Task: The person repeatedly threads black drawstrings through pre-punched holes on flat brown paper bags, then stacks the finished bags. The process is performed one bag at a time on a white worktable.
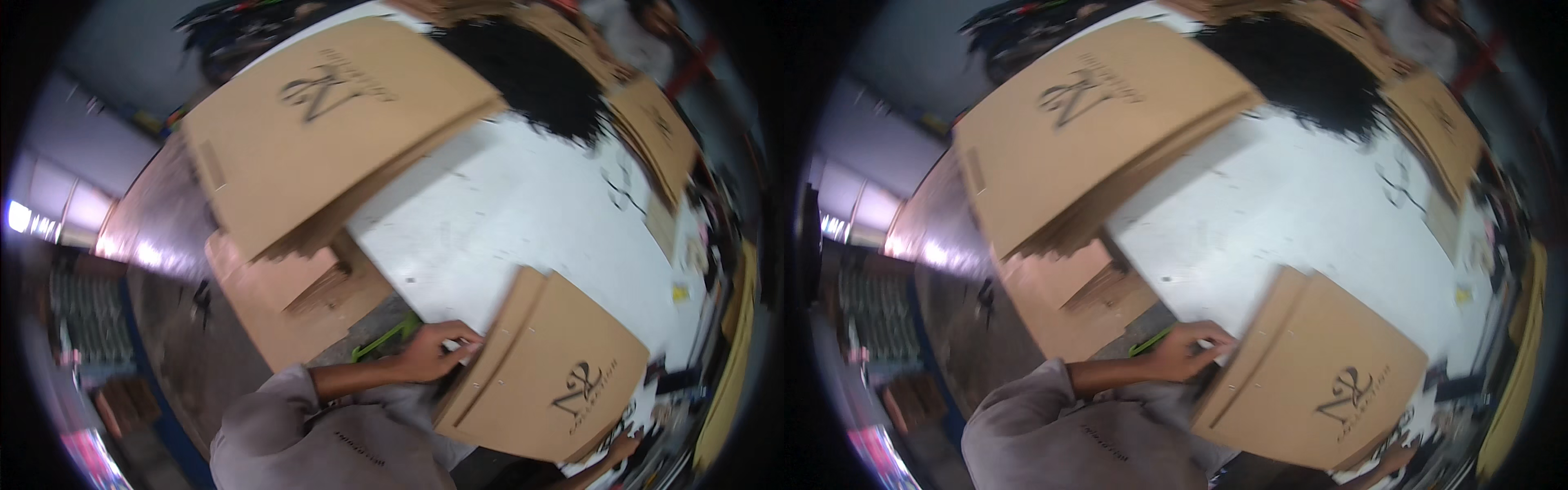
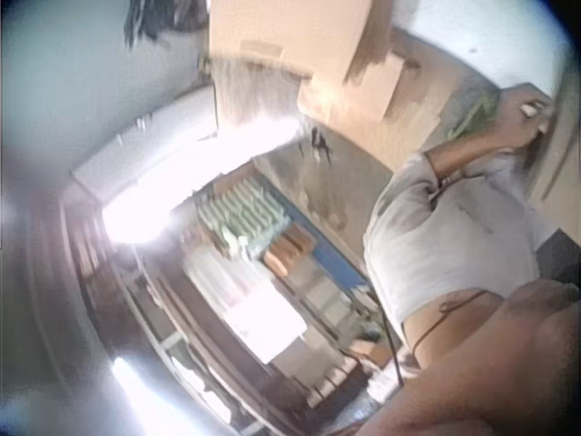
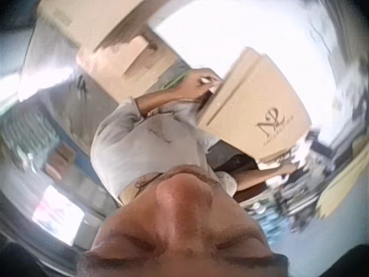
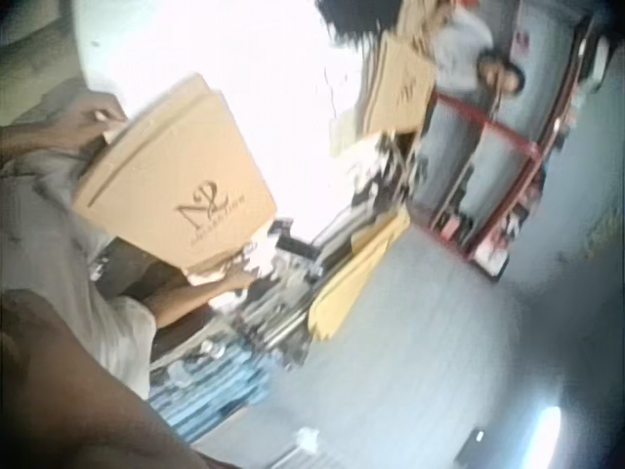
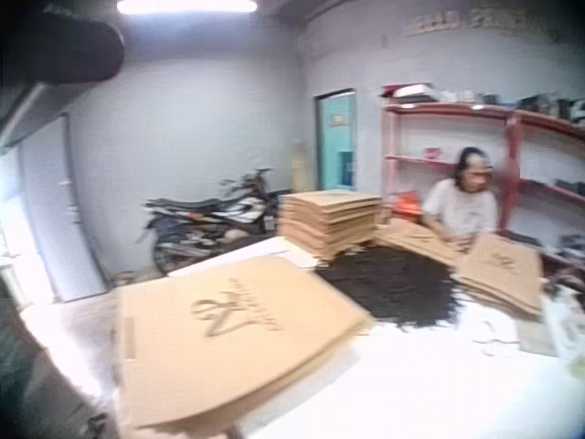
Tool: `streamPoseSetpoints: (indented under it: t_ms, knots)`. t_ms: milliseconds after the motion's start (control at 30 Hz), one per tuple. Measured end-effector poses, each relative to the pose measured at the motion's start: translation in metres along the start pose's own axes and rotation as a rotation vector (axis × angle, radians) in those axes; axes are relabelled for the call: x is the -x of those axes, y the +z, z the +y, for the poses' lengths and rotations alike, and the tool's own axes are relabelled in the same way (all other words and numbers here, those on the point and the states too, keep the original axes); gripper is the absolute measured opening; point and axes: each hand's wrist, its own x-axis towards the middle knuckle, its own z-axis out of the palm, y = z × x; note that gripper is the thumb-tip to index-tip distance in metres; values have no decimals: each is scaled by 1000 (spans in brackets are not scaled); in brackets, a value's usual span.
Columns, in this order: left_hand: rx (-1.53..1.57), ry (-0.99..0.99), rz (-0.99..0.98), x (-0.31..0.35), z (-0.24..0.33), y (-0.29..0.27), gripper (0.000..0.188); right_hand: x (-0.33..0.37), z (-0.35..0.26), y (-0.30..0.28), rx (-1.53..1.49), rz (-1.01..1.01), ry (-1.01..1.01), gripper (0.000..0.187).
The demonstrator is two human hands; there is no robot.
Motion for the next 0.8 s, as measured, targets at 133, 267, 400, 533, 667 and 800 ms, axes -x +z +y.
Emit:
streamPoseSetpoints:
  t_ms: [133,267,400,533,667,800]
  knots:
    - [36,55,4,-18,-7,8,11,28,136,43,92,61,-301,37]
    - [106,1,67,-27,-6,19,9,39,87,29,10,113,-231,15]
    - [23,29,130,-32,-5,22,12,59,11,-4,58,483,-118,13]
    - [-111,-200,25,-34,-2,13,25,80,-84,-31,-656,468,12,12]
    - [1,-480,-164,-52,31,38,39,134,-164,-31,-585,39,-561,14]
    - [-36,-417,-159,-55,13,47,48,165,-182,-21,-448,-203,-706,27]
